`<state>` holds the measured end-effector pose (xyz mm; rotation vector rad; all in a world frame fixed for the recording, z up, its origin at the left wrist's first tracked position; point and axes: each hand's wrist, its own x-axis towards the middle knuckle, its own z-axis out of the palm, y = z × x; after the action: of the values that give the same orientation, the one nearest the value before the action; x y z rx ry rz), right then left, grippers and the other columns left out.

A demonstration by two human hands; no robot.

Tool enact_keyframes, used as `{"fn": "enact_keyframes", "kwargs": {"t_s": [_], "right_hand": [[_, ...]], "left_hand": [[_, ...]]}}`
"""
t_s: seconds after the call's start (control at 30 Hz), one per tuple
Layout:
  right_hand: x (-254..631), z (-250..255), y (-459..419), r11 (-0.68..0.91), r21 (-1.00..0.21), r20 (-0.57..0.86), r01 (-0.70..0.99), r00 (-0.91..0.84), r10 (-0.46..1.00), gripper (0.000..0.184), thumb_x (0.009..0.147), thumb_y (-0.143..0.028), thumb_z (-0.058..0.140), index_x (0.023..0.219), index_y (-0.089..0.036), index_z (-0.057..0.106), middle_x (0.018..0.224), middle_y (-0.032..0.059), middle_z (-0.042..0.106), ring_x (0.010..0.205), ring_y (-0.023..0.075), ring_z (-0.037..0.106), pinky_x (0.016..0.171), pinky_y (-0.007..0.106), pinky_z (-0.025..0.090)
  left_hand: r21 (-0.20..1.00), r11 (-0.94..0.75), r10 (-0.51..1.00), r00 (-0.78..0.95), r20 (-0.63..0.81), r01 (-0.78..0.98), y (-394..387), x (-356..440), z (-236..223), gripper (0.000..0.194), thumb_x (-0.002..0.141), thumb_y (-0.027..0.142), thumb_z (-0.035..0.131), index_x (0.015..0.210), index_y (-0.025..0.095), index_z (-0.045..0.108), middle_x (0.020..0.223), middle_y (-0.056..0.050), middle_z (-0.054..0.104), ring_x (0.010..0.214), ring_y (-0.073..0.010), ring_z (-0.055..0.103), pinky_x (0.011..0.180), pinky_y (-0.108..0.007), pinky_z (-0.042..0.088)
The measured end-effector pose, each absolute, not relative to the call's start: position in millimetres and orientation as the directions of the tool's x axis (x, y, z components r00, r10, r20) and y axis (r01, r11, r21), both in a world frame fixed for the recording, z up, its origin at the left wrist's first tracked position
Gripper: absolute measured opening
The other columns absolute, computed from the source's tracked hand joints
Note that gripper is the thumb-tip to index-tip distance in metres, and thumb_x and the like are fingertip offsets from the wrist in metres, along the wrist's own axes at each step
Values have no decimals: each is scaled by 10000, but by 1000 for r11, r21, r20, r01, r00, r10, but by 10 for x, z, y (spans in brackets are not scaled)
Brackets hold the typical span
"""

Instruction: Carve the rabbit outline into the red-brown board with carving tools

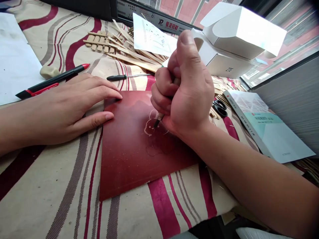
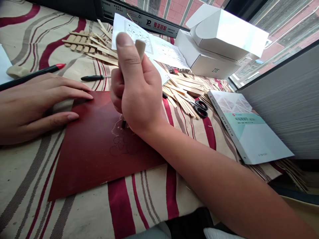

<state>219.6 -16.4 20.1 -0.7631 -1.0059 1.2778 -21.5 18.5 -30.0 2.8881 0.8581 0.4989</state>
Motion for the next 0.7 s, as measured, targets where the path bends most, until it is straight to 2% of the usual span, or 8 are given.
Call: {"fn": "enact_keyframes", "kwargs": {"t_s": [0.1, 0.3, 0.47, 0.53, 0.6, 0.67, 0.7], "right_hand": [[2203, 198, -177, 158, -900, 185, -405, -29, 982, 564, 1117, -204, 376, 561, -241, 289, 465, -72, 206, 382, 106, 126, 348, 270, 159], [2246, 157, -77, 43, -904, 53, -425, -12, 998, 600, 1155, -404, 236, 578, -245, 261, 486, -65, 166, 406, 118, 55, 373, 287, 102], [2212, 150, -73, 31, -900, -2, -435, 74, 997, 551, 1141, -341, 329, 603, -246, 259, 493, -65, 182, 412, 119, 65, 391, 303, 93], [2169, 155, -141, 100, -904, 55, -416, 119, 991, 536, 1130, -271, 367, 604, -244, 270, 495, -63, 222, 398, 110, 120, 388, 305, 133], [2131, 156, -238, 243, -897, 204, -369, 144, 968, 528, 1120, -248, 430, 608, -241, 304, 509, -58, 285, 404, 99, 222, 409, 299, 234], [2112, 154, -339, 381, -873, 365, -305, 110, 925, 516, 1095, -340, 560, 635, -242, 347, 545, -54, 347, 454, 95, 334, 463, 296, 318], [2110, 153, -380, 395, -880, 397, -264, 50, 917, 510, 1064, -421, 627, 662, -244, 367, 564, -54, 360, 484, 98, 370, 483, 295, 332]], "left_hand": [[161, -847, 532, 796, 287, 508, 185, -205, -291, 429, 1078, 478, 424, 1434, 278, 557, 1456, -58, 604, 1313, -303, 584, 1142, -531, 454], [168, -843, 537, 792, 290, 510, 193, -211, -298, 453, 1069, 502, 424, 1430, 273, 575, 1450, -43, 606, 1290, -288, 590, 1170, -512, 432], [174, -840, 542, 788, 292, 514, 194, -219, -311, 441, 1072, 495, 422, 1438, 293, 563, 1468, -42, 595, 1292, -292, 589, 1166, -515, 426], [163, -841, 541, 789, 291, 516, 188, -221, -306, 439, 1083, 502, 406, 1430, 282, 562, 1457, -56, 601, 1293, -296, 590, 1151, -525, 439], [162, -838, 545, 787, 291, 521, 183, -218, -296, 454, 1083, 525, 400, 1425, 278, 568, 1448, -59, 606, 1309, -299, 584, 1159, -530, 438], [172, -830, 558, 783, 277, 531, 180, -214, -287, 465, 1077, 529, 407, 1429, 275, 573, 1459, -61, 603, 1333, -304, 571, 1181, -529, 427], [176, -827, 562, 782, 270, 534, 181, -213, -284, 467, 1075, 524, 412, 1433, 273, 574, 1468, -64, 599, 1343, -307, 565, 1187, -528, 423]]}}
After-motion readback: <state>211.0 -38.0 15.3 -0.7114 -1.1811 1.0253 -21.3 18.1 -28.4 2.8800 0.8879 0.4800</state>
